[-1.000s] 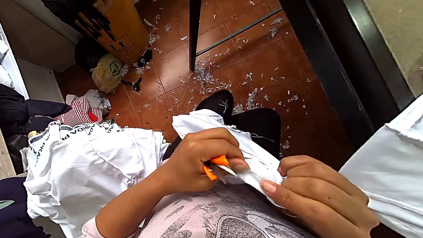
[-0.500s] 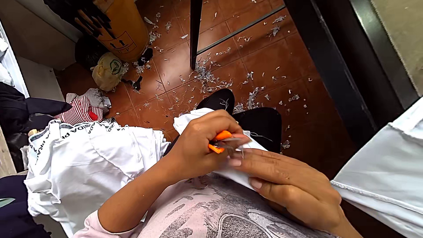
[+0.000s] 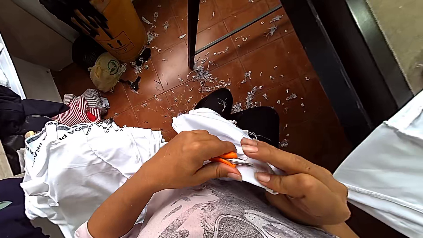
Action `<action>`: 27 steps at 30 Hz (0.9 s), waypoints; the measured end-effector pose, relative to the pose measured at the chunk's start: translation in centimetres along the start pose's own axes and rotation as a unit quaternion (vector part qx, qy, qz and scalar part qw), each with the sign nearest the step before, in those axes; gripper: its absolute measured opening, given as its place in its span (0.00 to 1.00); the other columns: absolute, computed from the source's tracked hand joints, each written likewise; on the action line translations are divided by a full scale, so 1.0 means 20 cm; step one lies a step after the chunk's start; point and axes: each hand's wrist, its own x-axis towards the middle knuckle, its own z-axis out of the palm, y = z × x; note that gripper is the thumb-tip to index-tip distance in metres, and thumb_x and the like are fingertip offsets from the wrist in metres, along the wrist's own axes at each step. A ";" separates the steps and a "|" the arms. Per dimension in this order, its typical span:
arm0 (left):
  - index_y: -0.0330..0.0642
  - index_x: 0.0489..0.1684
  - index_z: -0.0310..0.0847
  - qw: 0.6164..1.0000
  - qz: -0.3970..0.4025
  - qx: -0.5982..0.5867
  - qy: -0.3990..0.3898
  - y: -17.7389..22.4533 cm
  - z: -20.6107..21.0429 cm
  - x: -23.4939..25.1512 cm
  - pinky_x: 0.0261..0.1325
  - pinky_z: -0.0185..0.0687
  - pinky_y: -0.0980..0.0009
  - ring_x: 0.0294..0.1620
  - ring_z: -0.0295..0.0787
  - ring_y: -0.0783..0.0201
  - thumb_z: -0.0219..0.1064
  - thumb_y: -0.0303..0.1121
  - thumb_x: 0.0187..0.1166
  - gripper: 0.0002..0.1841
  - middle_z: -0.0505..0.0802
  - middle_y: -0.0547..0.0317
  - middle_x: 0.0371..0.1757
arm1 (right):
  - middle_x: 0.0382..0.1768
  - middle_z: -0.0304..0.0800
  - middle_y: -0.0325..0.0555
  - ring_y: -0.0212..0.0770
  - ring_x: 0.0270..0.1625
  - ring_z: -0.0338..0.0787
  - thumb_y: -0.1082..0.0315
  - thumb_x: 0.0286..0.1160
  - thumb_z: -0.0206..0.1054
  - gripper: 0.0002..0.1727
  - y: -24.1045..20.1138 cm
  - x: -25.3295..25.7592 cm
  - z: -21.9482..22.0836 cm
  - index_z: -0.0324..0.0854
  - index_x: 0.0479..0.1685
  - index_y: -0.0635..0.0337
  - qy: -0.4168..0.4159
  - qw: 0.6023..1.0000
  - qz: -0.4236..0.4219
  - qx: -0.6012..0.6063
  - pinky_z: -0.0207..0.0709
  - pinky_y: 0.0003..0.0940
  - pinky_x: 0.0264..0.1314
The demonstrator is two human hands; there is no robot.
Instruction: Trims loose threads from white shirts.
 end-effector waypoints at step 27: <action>0.43 0.62 0.82 0.982 0.016 0.128 0.141 0.04 0.12 -0.02 0.50 0.83 0.64 0.54 0.89 0.59 0.78 0.37 0.70 0.22 0.91 0.49 0.57 | 0.44 0.88 0.23 0.17 0.43 0.87 0.65 0.70 0.73 0.10 -0.07 0.03 0.03 0.84 0.49 0.46 0.081 0.953 0.286 0.062 0.83 0.11 0.45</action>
